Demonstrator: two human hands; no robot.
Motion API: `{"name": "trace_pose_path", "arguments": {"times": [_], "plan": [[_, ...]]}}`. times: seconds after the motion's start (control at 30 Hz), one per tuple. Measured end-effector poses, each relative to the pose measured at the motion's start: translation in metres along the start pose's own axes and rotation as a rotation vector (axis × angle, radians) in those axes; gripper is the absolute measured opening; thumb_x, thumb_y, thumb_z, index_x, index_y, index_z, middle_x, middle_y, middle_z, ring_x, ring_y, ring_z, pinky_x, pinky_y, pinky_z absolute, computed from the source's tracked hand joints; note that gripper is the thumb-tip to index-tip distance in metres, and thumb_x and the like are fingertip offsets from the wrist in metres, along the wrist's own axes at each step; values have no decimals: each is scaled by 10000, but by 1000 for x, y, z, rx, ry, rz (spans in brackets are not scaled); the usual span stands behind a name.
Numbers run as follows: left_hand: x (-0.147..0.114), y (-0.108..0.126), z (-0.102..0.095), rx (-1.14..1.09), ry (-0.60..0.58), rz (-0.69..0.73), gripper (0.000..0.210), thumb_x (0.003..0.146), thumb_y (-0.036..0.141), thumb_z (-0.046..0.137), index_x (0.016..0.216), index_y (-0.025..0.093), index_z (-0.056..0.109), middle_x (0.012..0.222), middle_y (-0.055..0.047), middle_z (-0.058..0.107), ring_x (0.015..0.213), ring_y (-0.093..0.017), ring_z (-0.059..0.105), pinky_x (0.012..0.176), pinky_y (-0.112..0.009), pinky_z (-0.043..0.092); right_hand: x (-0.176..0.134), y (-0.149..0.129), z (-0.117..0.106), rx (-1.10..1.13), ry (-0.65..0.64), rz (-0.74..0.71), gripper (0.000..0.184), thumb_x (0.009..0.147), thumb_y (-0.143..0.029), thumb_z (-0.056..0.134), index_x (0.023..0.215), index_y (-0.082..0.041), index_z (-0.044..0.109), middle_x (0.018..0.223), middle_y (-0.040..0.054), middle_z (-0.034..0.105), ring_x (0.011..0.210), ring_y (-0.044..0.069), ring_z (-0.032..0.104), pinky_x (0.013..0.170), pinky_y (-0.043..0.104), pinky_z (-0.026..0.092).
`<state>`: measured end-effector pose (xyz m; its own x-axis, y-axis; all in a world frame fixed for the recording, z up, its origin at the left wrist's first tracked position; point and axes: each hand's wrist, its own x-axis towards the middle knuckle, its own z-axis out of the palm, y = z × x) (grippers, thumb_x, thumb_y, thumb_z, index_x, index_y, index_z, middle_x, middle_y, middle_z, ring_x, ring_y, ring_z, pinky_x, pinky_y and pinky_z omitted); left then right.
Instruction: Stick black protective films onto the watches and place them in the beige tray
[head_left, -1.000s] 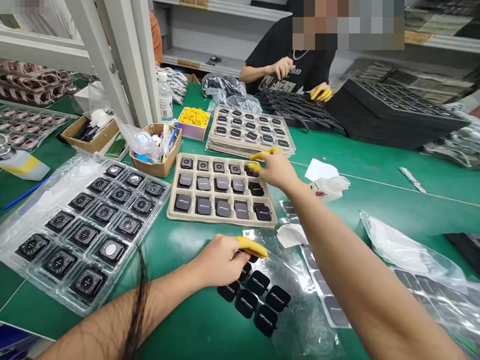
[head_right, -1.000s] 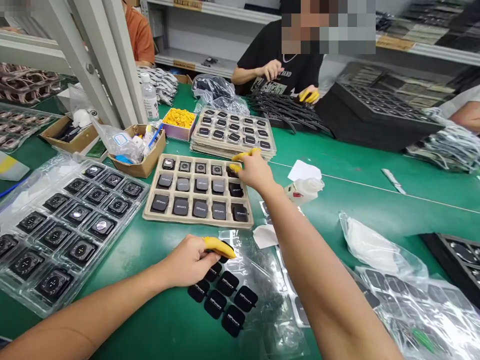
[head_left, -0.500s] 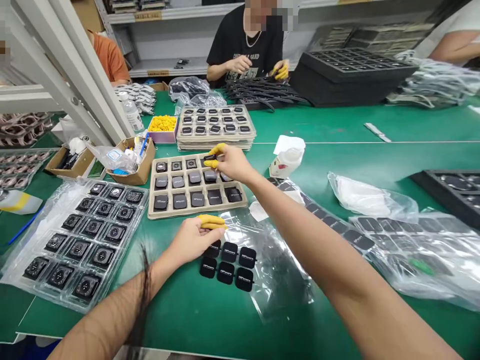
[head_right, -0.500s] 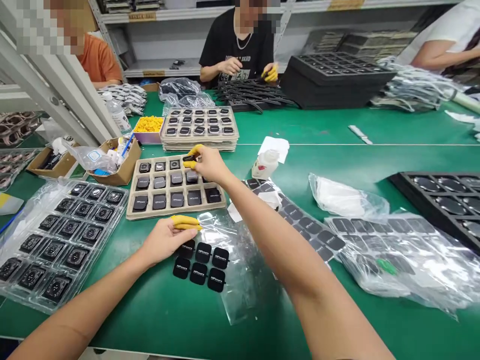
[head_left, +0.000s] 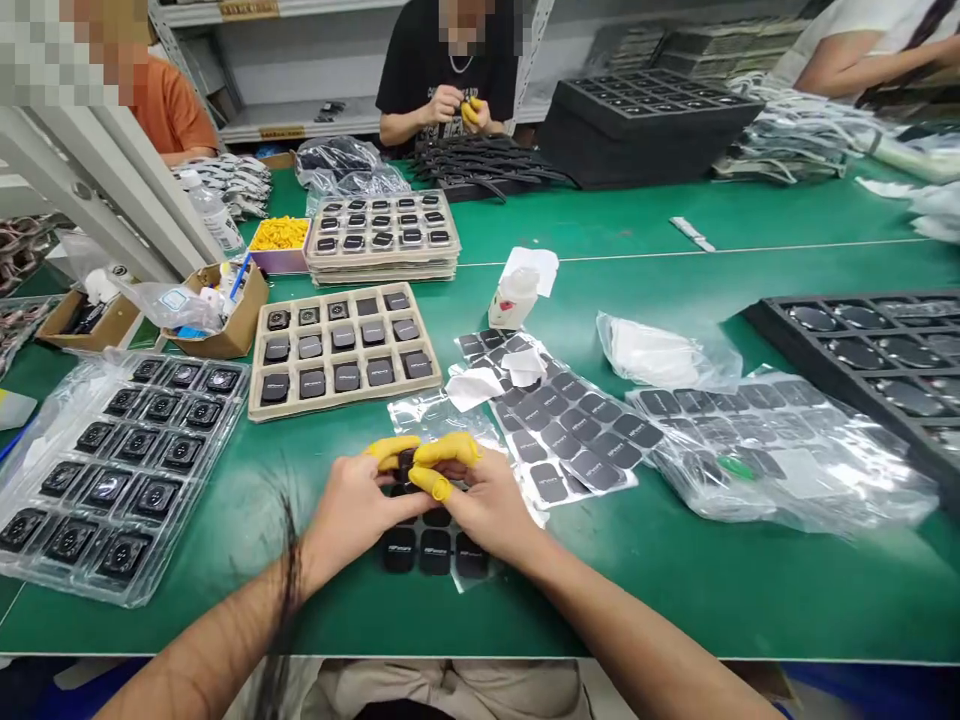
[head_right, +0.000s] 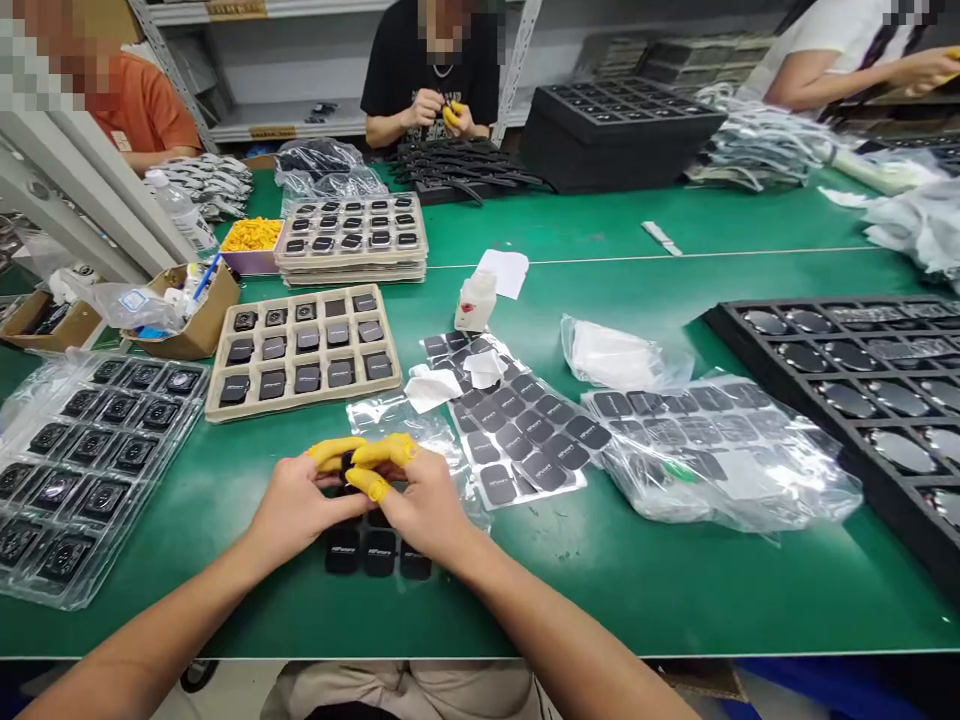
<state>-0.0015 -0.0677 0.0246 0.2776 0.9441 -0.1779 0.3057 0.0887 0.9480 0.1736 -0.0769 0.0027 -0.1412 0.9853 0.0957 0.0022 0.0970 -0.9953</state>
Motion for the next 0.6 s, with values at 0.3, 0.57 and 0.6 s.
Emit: {"name": "trace_pose_path", "arguments": {"times": [0.3,0.57,0.6], "plan": [[11,0,-14,-37,-133,-127,593,691,314,866,1244,168,712,1164,-104,769,1070,-302,735,999,-441,592,8,-2,-3,31,96,112,128,801,-347,776,849,-237,732,722,-13,674,594,128,592,568,284,512],[9,11,-27,-256,-271,-279,678,552,217,944,1188,135,722,1042,-102,790,953,-271,758,945,-427,605,31,-4,-59,-560,-52,35,193,807,-365,781,960,-248,767,920,43,766,732,189,689,696,360,566],[9,11,-27,-273,-266,-271,677,551,219,948,1184,135,724,1038,-102,791,955,-269,758,949,-421,602,32,-6,-62,-681,-122,39,179,825,-374,765,950,-246,776,922,50,773,682,183,673,654,354,552]]}}
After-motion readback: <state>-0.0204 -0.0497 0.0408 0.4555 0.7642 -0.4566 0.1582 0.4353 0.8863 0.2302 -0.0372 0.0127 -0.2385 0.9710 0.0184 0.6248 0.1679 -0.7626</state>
